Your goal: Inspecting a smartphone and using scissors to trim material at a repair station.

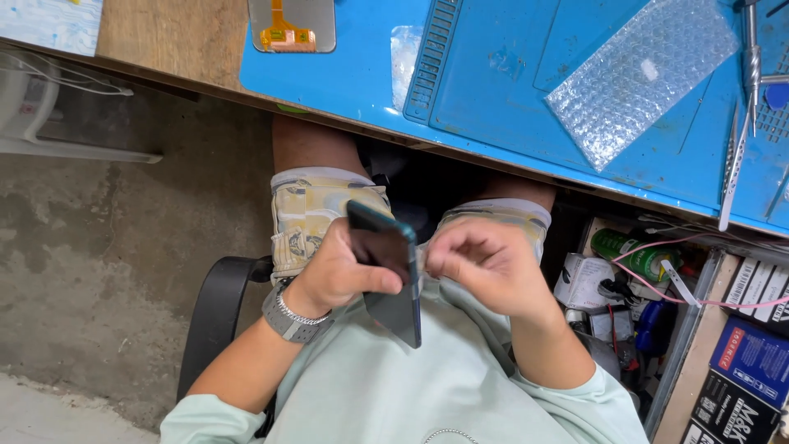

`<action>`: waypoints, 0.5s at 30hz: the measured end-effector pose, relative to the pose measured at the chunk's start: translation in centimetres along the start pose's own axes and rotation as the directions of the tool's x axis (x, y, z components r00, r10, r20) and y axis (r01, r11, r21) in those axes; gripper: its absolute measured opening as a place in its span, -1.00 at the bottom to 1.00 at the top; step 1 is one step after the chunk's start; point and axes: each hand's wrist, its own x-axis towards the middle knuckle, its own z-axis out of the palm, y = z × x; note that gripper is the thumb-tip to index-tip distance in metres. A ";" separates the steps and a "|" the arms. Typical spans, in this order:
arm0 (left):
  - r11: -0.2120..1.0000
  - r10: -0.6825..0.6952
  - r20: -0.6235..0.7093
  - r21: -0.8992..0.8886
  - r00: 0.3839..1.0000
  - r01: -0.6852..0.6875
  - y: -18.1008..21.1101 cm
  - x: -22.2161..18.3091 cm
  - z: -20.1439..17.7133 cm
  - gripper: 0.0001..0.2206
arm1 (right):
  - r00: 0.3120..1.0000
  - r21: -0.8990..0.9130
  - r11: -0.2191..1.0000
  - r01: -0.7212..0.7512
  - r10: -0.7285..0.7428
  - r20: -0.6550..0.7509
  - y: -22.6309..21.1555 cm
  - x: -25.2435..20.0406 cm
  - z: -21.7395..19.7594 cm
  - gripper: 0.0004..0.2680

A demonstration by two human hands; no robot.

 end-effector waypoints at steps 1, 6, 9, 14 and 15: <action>1.000 0.002 -0.001 0.005 1.000 -0.002 1.9 0.5 1.0 -0.83 | 1.000 0.003 1.000 0.004 -0.004 0.002 -0.1 -0.2 -0.1 -0.96; 0.831 0.312 0.327 0.361 0.892 -0.423 6.7 0.3 2.2 -0.75 | 0.852 -0.501 0.777 0.382 -0.506 -0.134 -0.9 -3.6 2.0 -0.92; 0.705 0.429 0.406 0.409 0.807 -0.580 7.0 0.6 3.2 -0.84 | 0.731 -0.474 0.635 0.610 -0.682 0.028 -1.3 -3.4 2.6 -0.78; 0.575 0.461 0.494 0.466 0.737 -0.672 7.3 0.8 4.9 -0.92 | 0.621 -0.488 0.550 0.678 -0.783 -0.021 -0.4 -3.3 3.5 -0.86; 0.532 0.473 0.529 0.466 0.705 -0.707 7.2 0.8 5.1 -0.93 | 0.593 -0.486 0.533 0.692 -0.804 -0.039 -0.5 -3.2 3.7 -0.89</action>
